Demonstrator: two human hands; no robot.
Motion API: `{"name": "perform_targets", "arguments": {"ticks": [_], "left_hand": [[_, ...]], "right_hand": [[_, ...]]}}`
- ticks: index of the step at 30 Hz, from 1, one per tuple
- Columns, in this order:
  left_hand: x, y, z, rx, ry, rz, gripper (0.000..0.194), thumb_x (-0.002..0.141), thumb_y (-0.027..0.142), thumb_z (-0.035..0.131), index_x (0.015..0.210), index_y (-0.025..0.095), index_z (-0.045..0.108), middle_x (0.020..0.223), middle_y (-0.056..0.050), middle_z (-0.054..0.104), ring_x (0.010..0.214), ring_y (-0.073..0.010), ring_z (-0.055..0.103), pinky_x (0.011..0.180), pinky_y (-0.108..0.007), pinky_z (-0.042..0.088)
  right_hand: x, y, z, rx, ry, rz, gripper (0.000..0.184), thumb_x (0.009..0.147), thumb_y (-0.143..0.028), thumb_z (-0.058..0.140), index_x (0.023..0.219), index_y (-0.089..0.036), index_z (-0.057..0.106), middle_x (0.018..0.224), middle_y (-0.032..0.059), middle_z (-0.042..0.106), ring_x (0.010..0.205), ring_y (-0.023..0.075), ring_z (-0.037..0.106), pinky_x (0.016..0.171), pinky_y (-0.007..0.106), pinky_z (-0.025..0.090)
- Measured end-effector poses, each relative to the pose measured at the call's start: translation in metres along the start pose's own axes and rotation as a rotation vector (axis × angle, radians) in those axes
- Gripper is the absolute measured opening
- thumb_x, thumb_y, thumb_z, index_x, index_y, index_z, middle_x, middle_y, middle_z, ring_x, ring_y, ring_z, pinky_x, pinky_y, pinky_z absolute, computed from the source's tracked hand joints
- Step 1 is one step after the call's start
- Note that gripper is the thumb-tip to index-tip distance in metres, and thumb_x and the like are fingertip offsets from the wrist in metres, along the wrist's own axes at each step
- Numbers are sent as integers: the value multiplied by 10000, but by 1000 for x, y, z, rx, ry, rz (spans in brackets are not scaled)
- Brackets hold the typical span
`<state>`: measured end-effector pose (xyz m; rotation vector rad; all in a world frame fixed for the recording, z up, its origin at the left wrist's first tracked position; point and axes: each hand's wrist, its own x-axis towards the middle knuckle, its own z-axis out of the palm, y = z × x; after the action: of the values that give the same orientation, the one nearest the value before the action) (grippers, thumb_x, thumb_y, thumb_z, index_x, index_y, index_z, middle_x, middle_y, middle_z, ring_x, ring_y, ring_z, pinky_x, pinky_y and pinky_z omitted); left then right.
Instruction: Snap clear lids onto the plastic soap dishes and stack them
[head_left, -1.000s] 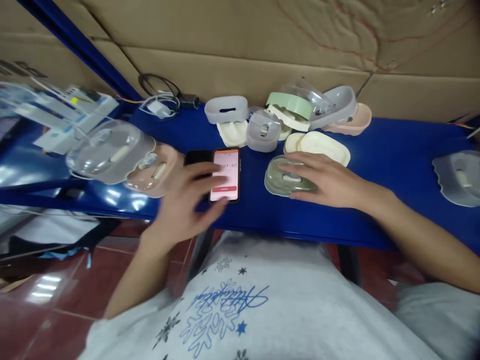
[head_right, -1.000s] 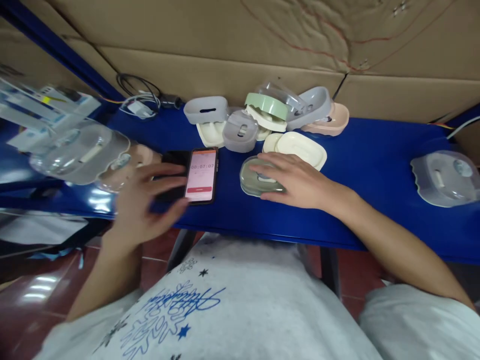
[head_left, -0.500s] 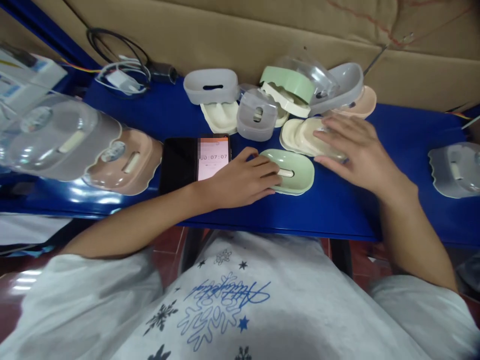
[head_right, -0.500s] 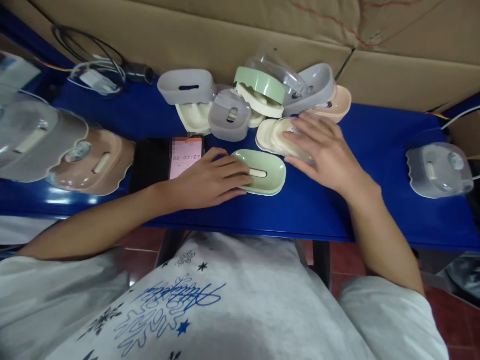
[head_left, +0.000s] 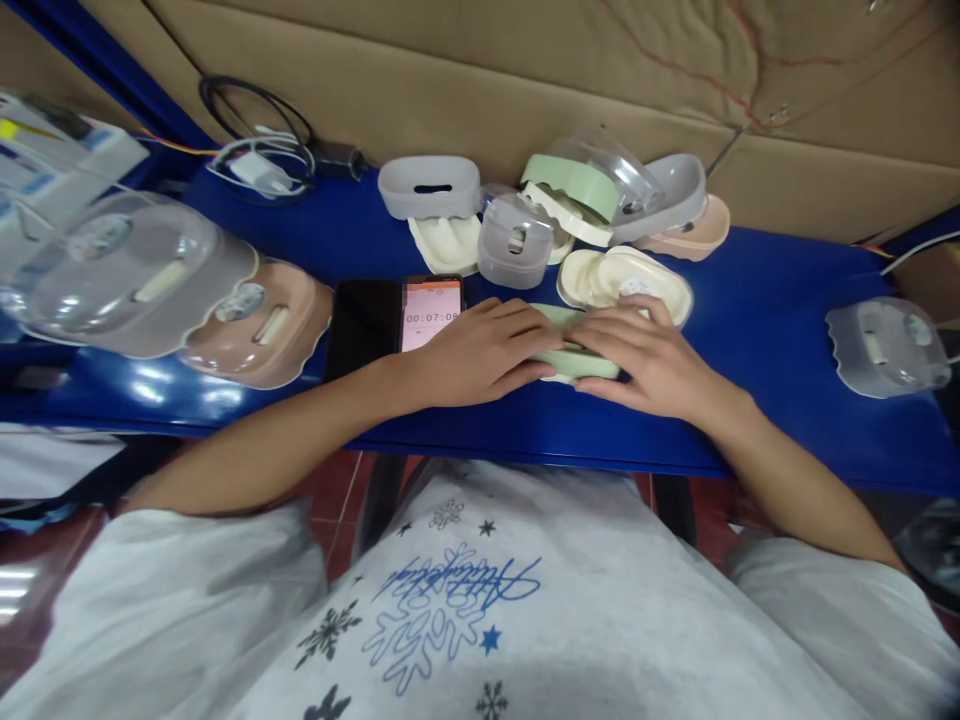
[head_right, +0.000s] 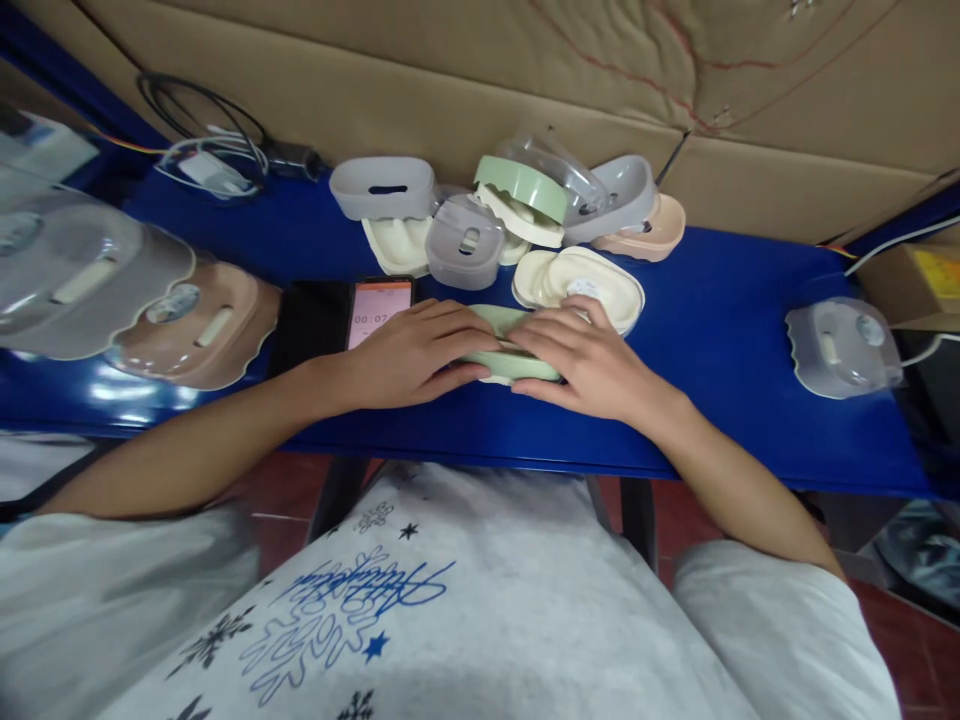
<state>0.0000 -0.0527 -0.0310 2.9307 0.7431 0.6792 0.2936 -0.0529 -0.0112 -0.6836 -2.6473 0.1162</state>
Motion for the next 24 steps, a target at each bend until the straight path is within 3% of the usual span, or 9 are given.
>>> {"name": "perform_targets", "arguments": {"ticks": [6, 15, 20, 24], "left_hand": [[0, 2, 4, 167, -42, 91, 309, 1174, 414, 516, 1329, 180, 645, 1242, -97, 745, 1139, -256, 678, 855, -361, 508], [-1, 11, 0, 297, 201, 145, 257, 1131, 348, 615, 1358, 227, 612, 1318, -112, 703, 1219, -283, 647, 982, -417, 515], [-2, 21, 1, 332, 194, 259, 210, 1106, 210, 632, 1300, 291, 629, 1294, -32, 731, 1174, -205, 649, 1037, -385, 484], [-2, 26, -4, 355, 92, 321, 128, 1142, 349, 600, 1196, 257, 671, 1219, -31, 764, 1129, -216, 655, 1028, -396, 459]], "right_hand": [[-1, 2, 14, 55, -38, -16, 395, 1099, -484, 641, 1393, -237, 737, 1392, 102, 775, 1343, 306, 689, 1200, 527, 383], [0, 7, 9, 232, -24, 11, 358, 1113, -404, 627, 1412, -233, 723, 1376, 98, 775, 1327, 285, 690, 1202, 515, 399], [1, 3, 12, 215, -21, 43, 357, 1139, -419, 556, 1392, -247, 739, 1284, 87, 807, 1296, 285, 689, 1181, 525, 391], [2, 0, 11, 147, 66, 121, 380, 1135, -459, 541, 1379, -259, 752, 1286, 81, 803, 1261, 284, 702, 1145, 510, 429]]}}
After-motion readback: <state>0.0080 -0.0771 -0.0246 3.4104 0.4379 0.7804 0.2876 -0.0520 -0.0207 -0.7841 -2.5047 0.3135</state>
